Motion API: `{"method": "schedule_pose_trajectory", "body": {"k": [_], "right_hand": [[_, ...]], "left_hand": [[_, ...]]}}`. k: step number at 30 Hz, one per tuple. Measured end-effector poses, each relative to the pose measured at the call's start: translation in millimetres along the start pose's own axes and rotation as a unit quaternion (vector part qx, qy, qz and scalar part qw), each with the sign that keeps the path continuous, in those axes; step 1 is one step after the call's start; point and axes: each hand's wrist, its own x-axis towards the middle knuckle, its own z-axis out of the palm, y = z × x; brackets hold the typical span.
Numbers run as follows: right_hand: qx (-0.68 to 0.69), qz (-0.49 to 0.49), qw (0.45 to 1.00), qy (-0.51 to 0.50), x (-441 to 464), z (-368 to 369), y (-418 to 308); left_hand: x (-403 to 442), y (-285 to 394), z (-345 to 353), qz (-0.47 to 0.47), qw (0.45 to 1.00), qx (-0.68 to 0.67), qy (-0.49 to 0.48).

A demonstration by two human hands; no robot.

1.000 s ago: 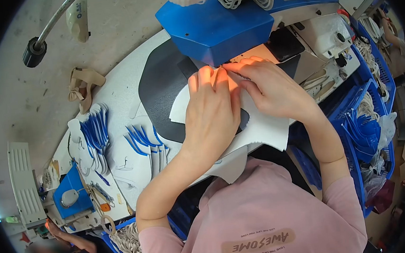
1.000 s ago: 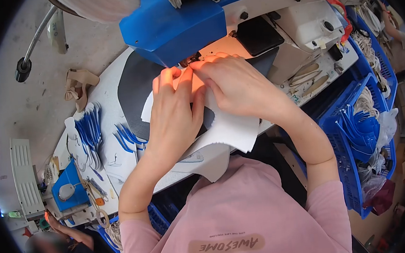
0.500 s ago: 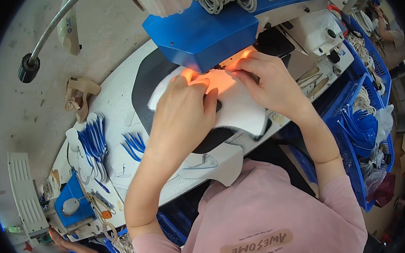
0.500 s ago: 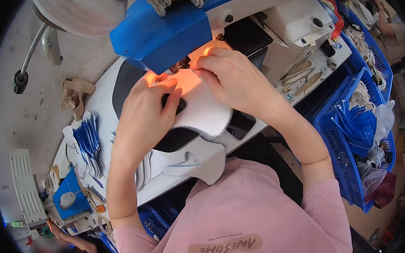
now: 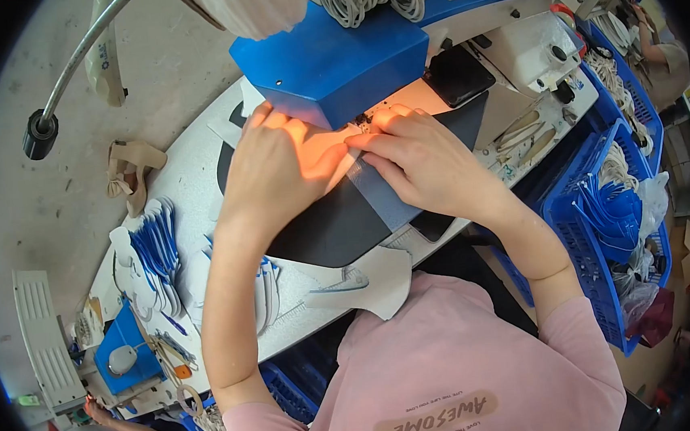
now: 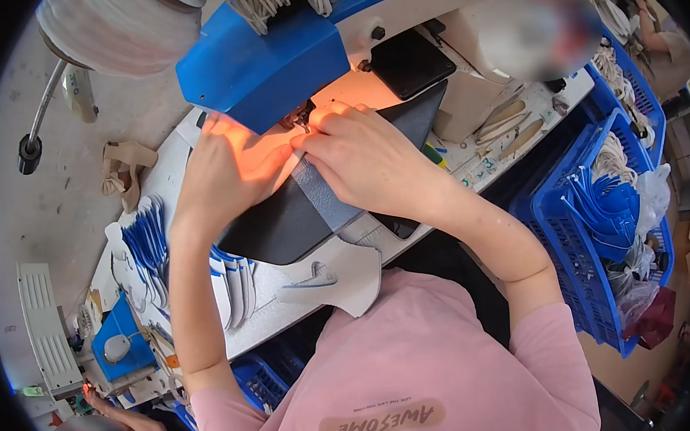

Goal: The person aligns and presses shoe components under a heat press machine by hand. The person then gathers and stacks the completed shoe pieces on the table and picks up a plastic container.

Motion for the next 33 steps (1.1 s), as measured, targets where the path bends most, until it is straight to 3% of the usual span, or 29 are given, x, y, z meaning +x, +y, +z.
{"method": "schedule_pose_trajectory", "body": {"k": [2, 4, 9, 11, 14, 16, 17, 19, 23, 26, 29, 31, 32, 33], "right_hand": [[-0.005, -0.015, 1.0, 0.021, -0.4, 4.7, 1.4], [-0.015, -0.044, 0.997, 0.063, 1.3, 6.7, 0.9], [-0.03, -0.034, 0.999, 0.02, -2.6, -2.7, -3.8], [0.177, -0.079, 0.981, 0.019, -16.5, -3.1, -15.1], [0.271, -0.128, 0.953, -0.053, -44.1, -10.3, -44.0], [0.298, -0.091, 0.921, -0.235, -58.5, 4.2, -50.4], [0.301, -0.091, 0.919, -0.236, -64.2, 19.5, -46.6], [0.192, 0.019, 0.961, -0.198, -81.1, 61.6, -37.4], [0.069, 0.091, 0.986, -0.118, -96.9, 107.8, -35.0], [0.064, 0.151, 0.974, -0.158, -104.6, 122.0, -45.4], [0.053, 0.168, 0.973, -0.147, -110.8, 127.8, -51.6], [0.039, 0.151, 0.984, -0.084, -115.9, 130.1, -52.8], [0.039, 0.153, 0.984, -0.084, -117.7, 130.3, -53.0], [0.049, 0.155, 0.984, -0.073, -118.6, 130.4, -52.8]], "left_hand": [[3.3, -11.1, -1.0, 0.018, 1.0, 0.0, 0.005], [10.0, -14.2, -8.4, -0.021, 0.997, -0.047, -0.051], [18.3, -32.0, -10.6, -0.114, 0.965, -0.21, -0.108], [8.9, -28.7, -9.0, -0.127, 0.973, -0.175, -0.081], [-19.0, -20.8, -10.9, -0.159, 0.982, -0.101, -0.031], [-43.2, -25.5, -11.9, -0.146, 0.986, -0.084, 0.004], [-53.3, -24.1, -13.4, -0.14, 0.987, -0.076, 0.021], [-71.6, -14.0, -20.7, -0.142, 0.987, -0.069, 0.023], [-101.0, 0.1, -33.9, -0.144, 0.987, -0.054, 0.036], [-123.0, 6.0, -35.3, -0.145, 0.987, -0.062, 0.043], [-153.0, 1.2, -38.3, -0.287, 0.939, -0.104, 0.159], [-172.5, -10.6, -55.0, -0.258, 0.92, 0.034, 0.294], [-184.4, -15.4, -61.7, -0.257, 0.92, 0.033, 0.293], [-197.7, -20.1, -66.1, -0.241, 0.921, 0.127, 0.278]]}}
